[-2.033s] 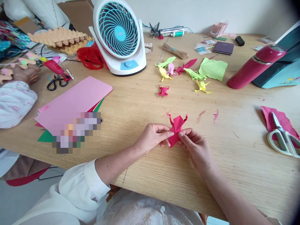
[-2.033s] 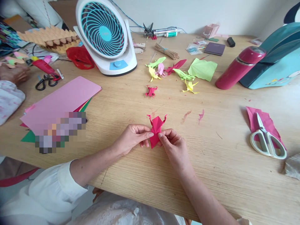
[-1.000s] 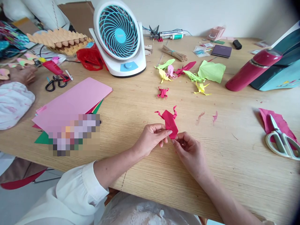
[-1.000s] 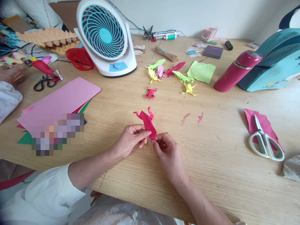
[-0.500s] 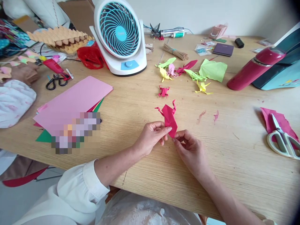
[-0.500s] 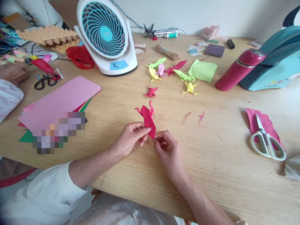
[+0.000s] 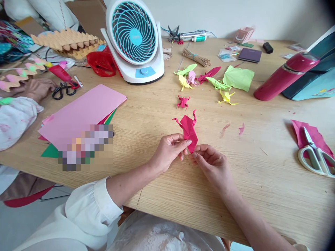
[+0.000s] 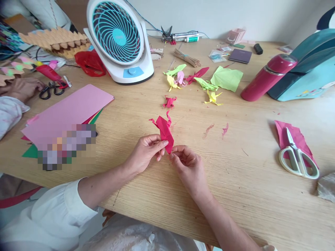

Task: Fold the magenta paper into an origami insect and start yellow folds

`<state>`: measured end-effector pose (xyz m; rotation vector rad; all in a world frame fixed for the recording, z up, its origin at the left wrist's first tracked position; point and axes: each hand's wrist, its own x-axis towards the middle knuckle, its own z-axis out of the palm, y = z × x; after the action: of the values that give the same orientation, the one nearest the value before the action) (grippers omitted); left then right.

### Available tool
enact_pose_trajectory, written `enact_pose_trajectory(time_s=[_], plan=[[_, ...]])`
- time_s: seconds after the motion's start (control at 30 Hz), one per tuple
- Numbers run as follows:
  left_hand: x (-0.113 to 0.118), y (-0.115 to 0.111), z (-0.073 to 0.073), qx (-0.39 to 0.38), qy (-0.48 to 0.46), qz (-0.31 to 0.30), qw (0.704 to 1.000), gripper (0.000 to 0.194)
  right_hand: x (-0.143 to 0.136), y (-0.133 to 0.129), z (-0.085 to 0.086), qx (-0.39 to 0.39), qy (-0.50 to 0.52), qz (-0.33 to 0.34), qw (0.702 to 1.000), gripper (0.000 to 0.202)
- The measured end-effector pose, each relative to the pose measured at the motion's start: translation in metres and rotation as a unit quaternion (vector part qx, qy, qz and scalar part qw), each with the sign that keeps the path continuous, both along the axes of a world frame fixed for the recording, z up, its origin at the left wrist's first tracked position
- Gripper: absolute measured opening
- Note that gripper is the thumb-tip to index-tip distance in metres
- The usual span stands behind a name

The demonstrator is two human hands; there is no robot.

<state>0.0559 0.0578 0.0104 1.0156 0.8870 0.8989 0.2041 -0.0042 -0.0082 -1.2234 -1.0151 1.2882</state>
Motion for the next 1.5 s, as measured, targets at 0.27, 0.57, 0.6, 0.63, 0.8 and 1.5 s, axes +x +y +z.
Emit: enact_pose_trajectory(time_s=[0.27, 0.57, 0.6, 0.63, 0.8, 1.5], plan=[[-0.007, 0.005, 0.001, 0.287, 0.021, -0.063, 0.956, 0.009, 0.010, 0.004, 0.006, -0.084, 0.184, -0.071, 0.977, 0.033], [-0.015, 0.003, 0.000, 0.515, 0.097, -0.105, 0.845, 0.016, 0.014, 0.002, 0.011, -0.139, 0.306, -0.036, 0.941, 0.022], [-0.015, 0.002, 0.000, 0.523, 0.101, -0.109, 0.840, 0.016, 0.014, 0.001, 0.011, -0.137, 0.306, -0.037, 0.942, 0.022], [-0.015, 0.002, 0.001, 0.529, 0.104, -0.113, 0.835, 0.016, 0.014, 0.001, 0.012, -0.136, 0.303, -0.039, 0.943, 0.022], [-0.016, 0.001, 0.000, 0.532, 0.132, -0.140, 0.825, 0.018, 0.013, 0.001, 0.016, -0.136, 0.251, -0.057, 0.957, 0.022], [-0.012, -0.007, 0.007, 0.412, 0.100, -0.067, 0.903, 0.012, 0.010, -0.003, 0.009, -0.019, 0.105, -0.096, 0.990, 0.016]])
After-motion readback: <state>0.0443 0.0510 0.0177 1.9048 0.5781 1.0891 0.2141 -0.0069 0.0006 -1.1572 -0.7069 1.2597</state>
